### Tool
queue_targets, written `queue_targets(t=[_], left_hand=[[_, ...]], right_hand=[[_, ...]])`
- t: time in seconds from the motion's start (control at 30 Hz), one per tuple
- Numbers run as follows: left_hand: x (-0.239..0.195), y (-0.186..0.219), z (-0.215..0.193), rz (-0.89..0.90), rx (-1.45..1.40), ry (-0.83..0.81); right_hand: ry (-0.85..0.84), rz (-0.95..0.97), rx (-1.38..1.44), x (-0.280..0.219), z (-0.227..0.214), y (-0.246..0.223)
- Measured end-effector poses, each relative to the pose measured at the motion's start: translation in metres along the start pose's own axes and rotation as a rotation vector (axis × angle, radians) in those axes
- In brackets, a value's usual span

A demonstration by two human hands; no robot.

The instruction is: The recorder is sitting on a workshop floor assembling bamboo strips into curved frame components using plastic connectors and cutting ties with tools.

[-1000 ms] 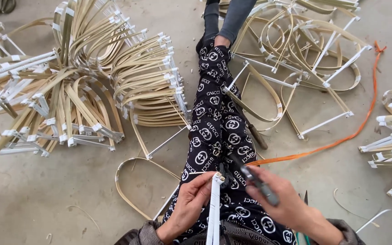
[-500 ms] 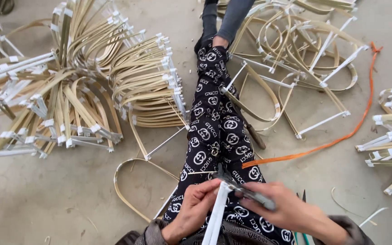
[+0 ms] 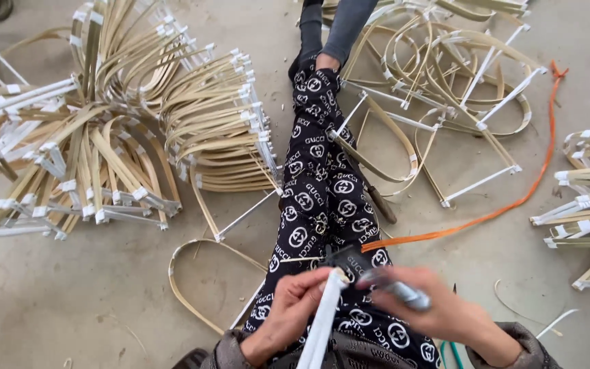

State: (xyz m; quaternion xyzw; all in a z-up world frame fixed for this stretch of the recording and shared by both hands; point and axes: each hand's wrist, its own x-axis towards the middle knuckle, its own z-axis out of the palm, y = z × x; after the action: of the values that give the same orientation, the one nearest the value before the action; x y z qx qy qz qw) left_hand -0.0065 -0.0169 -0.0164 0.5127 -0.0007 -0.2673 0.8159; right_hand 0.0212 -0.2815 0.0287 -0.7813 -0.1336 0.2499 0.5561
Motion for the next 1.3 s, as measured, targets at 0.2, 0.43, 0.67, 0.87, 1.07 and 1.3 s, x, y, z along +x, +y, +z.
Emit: queue_targets(t=[0.2,0.43,0.67,0.87,1.07,1.3], left_hand=[[0.008,-0.006,-0.009,-0.056,0.006,0.048],[0.013,-0.004,-0.013,-0.097,0.095,0.034],[0.009,-0.011,-0.023,-0.081,0.2,-0.129],[0.009,-0.012,-0.02,-0.107,0.272,-0.112],[0.012,-0.028,-0.029,-0.138,0.212,-0.09],[0.016,-0.016,-0.039,-0.001,0.315,-0.122]], right_hand=[[0.069,0.001,-0.129,-0.004,0.017,0.011],[0.112,-0.015,-0.402,-0.007,0.041,0.021],[0.062,-0.062,-0.435,-0.008,0.039,0.012],[0.088,-0.138,-0.382,0.001,0.049,0.033],[0.109,-0.268,-0.412,0.019,0.05,0.078],[0.141,-0.038,-0.51,0.043,0.049,0.125]])
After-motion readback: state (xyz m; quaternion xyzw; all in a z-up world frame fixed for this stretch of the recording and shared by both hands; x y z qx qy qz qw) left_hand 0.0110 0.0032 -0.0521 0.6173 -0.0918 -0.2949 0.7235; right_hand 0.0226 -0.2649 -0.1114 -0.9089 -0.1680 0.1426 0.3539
